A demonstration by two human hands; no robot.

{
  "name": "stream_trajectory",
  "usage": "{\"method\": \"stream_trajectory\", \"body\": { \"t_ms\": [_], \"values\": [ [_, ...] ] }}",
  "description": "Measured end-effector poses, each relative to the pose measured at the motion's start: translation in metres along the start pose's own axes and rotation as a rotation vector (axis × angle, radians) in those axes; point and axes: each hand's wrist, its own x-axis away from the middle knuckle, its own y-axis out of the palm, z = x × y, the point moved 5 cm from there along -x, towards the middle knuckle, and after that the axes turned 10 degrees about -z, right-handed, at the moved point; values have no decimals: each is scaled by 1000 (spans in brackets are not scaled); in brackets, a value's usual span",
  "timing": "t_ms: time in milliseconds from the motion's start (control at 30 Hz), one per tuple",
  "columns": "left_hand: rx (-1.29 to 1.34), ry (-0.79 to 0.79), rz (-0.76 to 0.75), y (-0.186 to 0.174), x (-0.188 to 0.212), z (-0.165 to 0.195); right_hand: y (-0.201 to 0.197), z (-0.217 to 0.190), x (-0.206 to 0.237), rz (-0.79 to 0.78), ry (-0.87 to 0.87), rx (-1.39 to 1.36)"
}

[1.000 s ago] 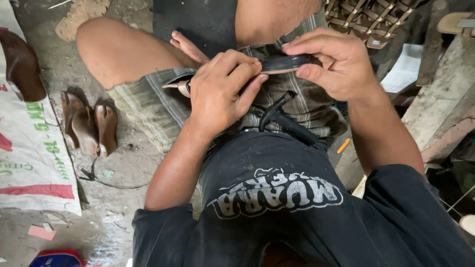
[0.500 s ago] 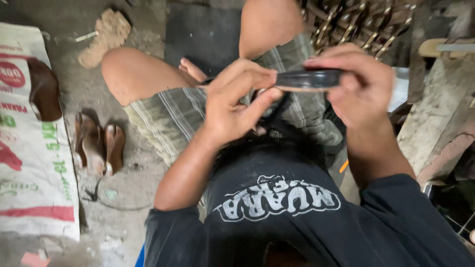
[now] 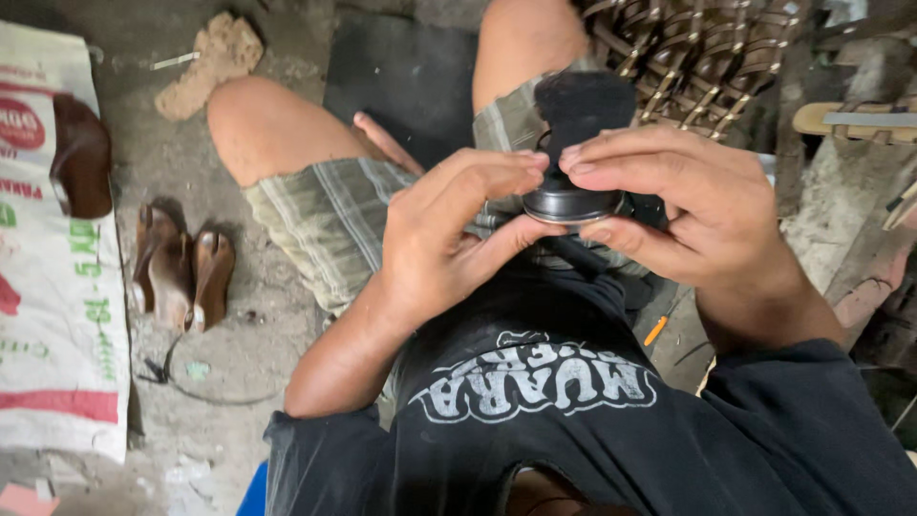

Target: The person sits on the floor and uses a knife-like tool to trim or adjust the straps of brown sandals. They repeatedly pick up sandals, work on the strap edges, and place them back into a pile. The person also handles a black sandal sole and a grinding machine briefly.

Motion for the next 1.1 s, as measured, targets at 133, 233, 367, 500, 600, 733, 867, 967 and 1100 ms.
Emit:
{"method": "stream_trajectory", "body": {
  "t_ms": [133,233,367,500,600,733,867,967,1100],
  "values": [
    [-5,-6,38,-4,7,-5,9,6,0,14,-62,32],
    [-1,-9,35,-5,8,-5,8,6,0,0,-88,41],
    [-18,2,3,-2,5,-6,6,13,-3,-14,-85,-58],
    [-45,64,-26,0,4,-3,10,12,-6,13,-164,-47],
    [57,100,56,-6,13,1,13,8,-2,153,-89,-39],
    [204,-73,95,-13,32,-9,26,15,1,233,-30,-78],
    [335,-152,242,-24,49,-24,40,38,14,189,119,39],
    [277,-229,357,-52,64,-33,63,68,37,-157,529,63],
    [300,-288,282,-60,72,-37,106,88,69,-664,759,350]
  ]
}}
